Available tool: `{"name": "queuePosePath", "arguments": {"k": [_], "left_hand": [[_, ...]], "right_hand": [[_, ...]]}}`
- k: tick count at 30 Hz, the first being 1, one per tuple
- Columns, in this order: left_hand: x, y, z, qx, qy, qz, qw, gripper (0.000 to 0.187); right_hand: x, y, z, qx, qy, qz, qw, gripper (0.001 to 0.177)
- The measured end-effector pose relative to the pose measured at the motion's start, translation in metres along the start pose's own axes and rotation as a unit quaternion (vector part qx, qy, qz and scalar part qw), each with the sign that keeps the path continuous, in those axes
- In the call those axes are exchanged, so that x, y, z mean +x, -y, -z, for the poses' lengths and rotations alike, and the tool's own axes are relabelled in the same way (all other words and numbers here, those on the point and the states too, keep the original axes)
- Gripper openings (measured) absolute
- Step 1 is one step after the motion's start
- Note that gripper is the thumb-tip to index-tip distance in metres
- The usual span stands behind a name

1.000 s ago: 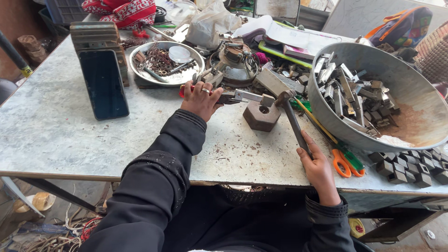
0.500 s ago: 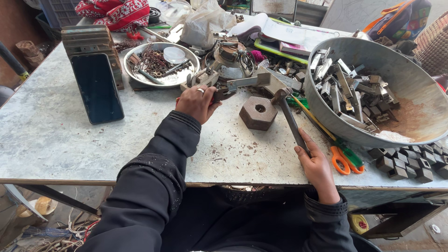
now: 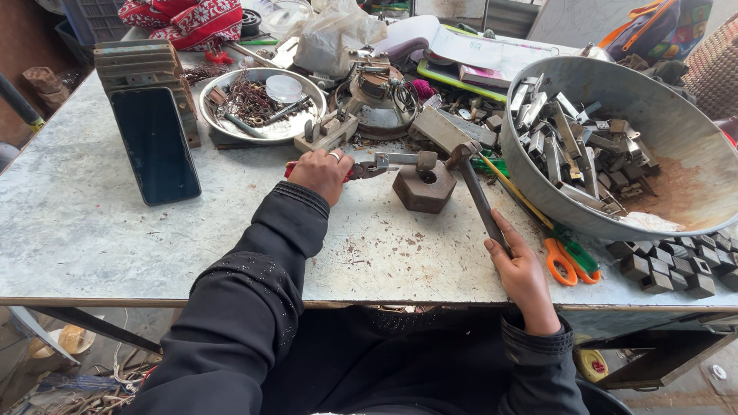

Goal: The person uses pliers to hold a small metal piece on a hexagonal anvil and repeatedly strikes it with a hammer to bend and shape it. They adjust the grip and position of the metal piece several times during the process.

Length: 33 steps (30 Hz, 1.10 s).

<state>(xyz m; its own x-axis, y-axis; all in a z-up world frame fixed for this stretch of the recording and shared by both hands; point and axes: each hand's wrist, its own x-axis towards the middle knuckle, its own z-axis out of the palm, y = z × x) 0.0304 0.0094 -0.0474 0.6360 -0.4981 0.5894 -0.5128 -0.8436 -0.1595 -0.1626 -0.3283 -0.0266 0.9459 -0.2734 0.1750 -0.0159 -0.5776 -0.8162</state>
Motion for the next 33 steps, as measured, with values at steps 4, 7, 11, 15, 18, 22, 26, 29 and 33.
{"name": "queuePosePath", "arguments": {"k": [4,7,11,15,18,22,26,29,33], "left_hand": [[0.001,0.001,0.006,-0.019,0.007,-0.003,1.000,0.023],[0.000,0.001,0.008,-0.034,0.006,-0.006,0.999,0.025],[0.001,0.001,0.011,-0.047,-0.001,-0.014,0.999,0.026],[0.001,0.000,0.013,-0.044,0.004,-0.018,0.999,0.028],[0.001,0.001,0.015,-0.048,-0.009,-0.016,0.999,0.025],[0.002,-0.001,0.016,-0.054,-0.005,-0.019,0.998,0.025],[0.002,-0.004,0.016,-0.067,-0.007,-0.030,0.997,0.025],[0.002,-0.005,0.018,-0.074,-0.006,-0.032,0.997,0.026],[0.003,-0.007,0.021,-0.083,0.006,-0.025,0.996,0.027]], "right_hand": [[-0.001,0.003,0.000,-0.001,-0.003,0.004,1.000,0.056],[-0.002,0.004,-0.001,-0.008,-0.007,0.004,1.000,0.056],[-0.003,0.007,-0.001,-0.022,-0.013,0.010,1.000,0.055],[-0.003,0.008,-0.001,-0.016,-0.007,-0.023,1.000,0.056],[-0.002,0.007,-0.001,-0.007,-0.004,-0.002,1.000,0.056],[-0.002,0.006,-0.002,-0.004,-0.002,-0.005,1.000,0.056],[-0.001,0.005,-0.002,0.005,-0.002,-0.002,1.000,0.056],[-0.001,0.005,-0.002,0.021,0.002,-0.008,1.000,0.056],[-0.001,0.004,-0.003,0.021,-0.001,0.003,1.000,0.056]]}}
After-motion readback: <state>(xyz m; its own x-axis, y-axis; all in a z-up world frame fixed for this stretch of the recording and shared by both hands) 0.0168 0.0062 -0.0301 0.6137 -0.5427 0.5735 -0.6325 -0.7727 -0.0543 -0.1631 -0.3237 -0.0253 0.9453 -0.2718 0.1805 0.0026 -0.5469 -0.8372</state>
